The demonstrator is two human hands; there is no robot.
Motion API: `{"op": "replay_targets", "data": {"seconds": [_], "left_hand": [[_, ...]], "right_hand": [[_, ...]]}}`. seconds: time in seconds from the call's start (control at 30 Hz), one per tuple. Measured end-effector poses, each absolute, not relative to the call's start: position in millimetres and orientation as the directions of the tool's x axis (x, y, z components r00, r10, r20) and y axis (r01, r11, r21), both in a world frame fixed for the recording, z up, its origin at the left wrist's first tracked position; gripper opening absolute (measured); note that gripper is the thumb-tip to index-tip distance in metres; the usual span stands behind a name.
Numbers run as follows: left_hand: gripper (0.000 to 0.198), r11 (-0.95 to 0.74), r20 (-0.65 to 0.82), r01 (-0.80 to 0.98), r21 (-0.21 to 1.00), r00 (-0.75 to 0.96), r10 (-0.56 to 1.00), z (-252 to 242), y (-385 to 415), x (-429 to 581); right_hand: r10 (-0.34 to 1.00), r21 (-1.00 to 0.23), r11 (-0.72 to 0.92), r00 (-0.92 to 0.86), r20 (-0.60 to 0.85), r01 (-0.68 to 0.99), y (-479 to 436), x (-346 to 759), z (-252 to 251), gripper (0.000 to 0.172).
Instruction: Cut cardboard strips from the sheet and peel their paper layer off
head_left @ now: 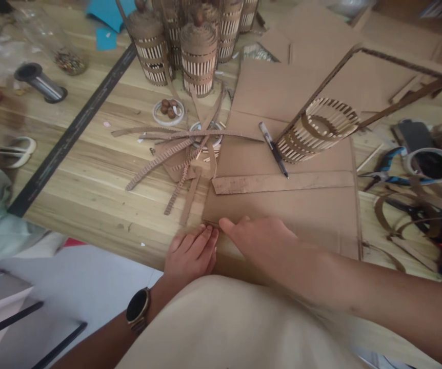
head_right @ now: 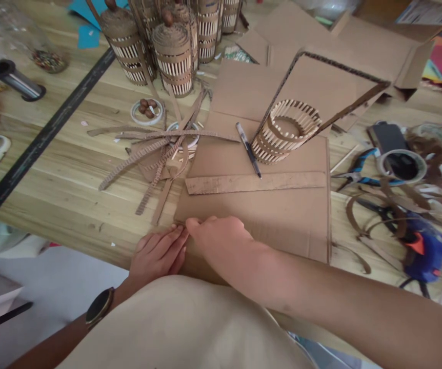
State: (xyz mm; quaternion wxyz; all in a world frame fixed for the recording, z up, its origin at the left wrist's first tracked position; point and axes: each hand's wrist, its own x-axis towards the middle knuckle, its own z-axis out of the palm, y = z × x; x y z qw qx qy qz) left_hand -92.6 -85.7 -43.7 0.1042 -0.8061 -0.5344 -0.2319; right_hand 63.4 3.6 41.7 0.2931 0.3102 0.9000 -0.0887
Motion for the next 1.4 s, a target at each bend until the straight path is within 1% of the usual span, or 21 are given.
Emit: {"op": "replay_targets", "data": {"seconds": [0.17, 0.23, 0.3, 0.43, 0.53, 0.57, 0.63, 0.77, 0.83, 0.93, 1.0, 1.1, 1.17, 1.27, 1.33, 1.4], "left_hand": [[0.038, -0.417, 0.482, 0.905, 0.080, 0.331, 0.811, -45.6, -86.2, -93.4], [0.037, -0.413, 0.476, 0.907, 0.078, 0.330, 0.815, -46.3, -86.6, -93.6], [0.034, -0.398, 0.478, 0.913, 0.086, 0.312, 0.821, -47.2, -87.4, -93.6], [0.028, -0.391, 0.455, 0.916, 0.088, 0.312, 0.834, -48.5, -89.1, -92.5], [0.025, -0.373, 0.458, 0.923, 0.093, 0.293, 0.839, -47.7, -89.1, -91.7], [0.025, -0.377, 0.460, 0.922, 0.090, 0.297, 0.837, -47.2, -88.8, -91.7], [0.024, -0.405, 0.460, 0.912, 0.071, 0.330, 0.824, -46.0, -87.9, -92.1], [0.023, -0.402, 0.483, 0.914, 0.054, 0.328, 0.812, -41.5, -85.1, -92.6], [0.020, -0.412, 0.485, 0.911, 0.030, 0.347, 0.803, -37.3, -82.6, -91.6], [0.018, -0.431, 0.456, 0.902, 0.007, 0.381, 0.804, -30.7, -76.8, -86.4], [0.019, -0.495, 0.443, 0.869, 0.003, 0.443, 0.780, -28.9, -71.9, -79.6], [0.025, -0.663, 0.405, 0.749, -0.023, 0.613, 0.678, -30.4, -63.3, -65.8], [0.029, -0.721, 0.336, 0.693, -0.027, 0.685, 0.646, -31.7, -57.7, -57.2], [0.031, -0.755, 0.231, 0.655, -0.020, 0.738, 0.634, -30.4, -51.9, -49.2], [0.032, -0.758, 0.207, 0.651, -0.028, 0.746, 0.633, -28.2, -51.0, -47.3], [0.034, -0.737, 0.215, 0.675, -0.047, 0.727, 0.652, -26.9, -52.6, -46.7]], "right_hand": [[0.521, 0.012, 0.767, -0.613, -0.594, 0.641, 2.7, 64.2, 43.2, 0.028], [0.510, 0.003, 0.766, -0.604, -0.613, 0.643, 4.2, 63.2, 45.6, 0.028], [0.500, 0.018, 0.755, -0.557, -0.663, 0.656, 6.3, 64.1, 49.7, 0.031], [0.489, 0.102, 0.724, -0.403, -0.774, 0.683, 6.3, 82.3, 56.8, 0.047], [0.527, 0.155, 0.729, -0.403, -0.748, 0.667, 0.4, 113.9, 56.5, 0.061], [0.541, 0.161, 0.731, -0.418, -0.730, 0.664, -2.0, 126.4, 56.0, 0.063], [0.572, 0.202, 0.712, -0.389, -0.722, 0.672, -6.6, 150.5, 55.8, 0.068], [0.594, 0.248, 0.680, -0.321, -0.738, 0.690, -13.0, 183.8, 57.9, 0.065], [0.601, 0.245, 0.690, -0.350, -0.718, 0.681, -15.1, 192.2, 57.5, 0.064], [0.606, 0.218, 0.714, -0.432, -0.668, 0.665, -18.4, 199.5, 53.6, 0.067], [0.617, 0.214, 0.725, -0.480, -0.624, 0.654, -20.9, 201.3, 50.5, 0.068], [0.626, 0.223, 0.736, -0.516, -0.584, 0.640, -22.2, 195.9, 49.3, 0.068], [0.612, 0.199, 0.739, -0.518, -0.597, 0.643, -20.3, 186.5, 51.7, 0.064], [0.581, 0.156, 0.736, -0.494, -0.647, 0.659, -14.6, 170.3, 58.1, 0.052], [0.566, 0.144, 0.730, -0.473, -0.676, 0.668, -11.3, 163.8, 61.8, 0.048], [0.545, 0.125, 0.731, -0.464, -0.699, 0.671, -9.6, 163.2, 63.6, 0.049]]}}
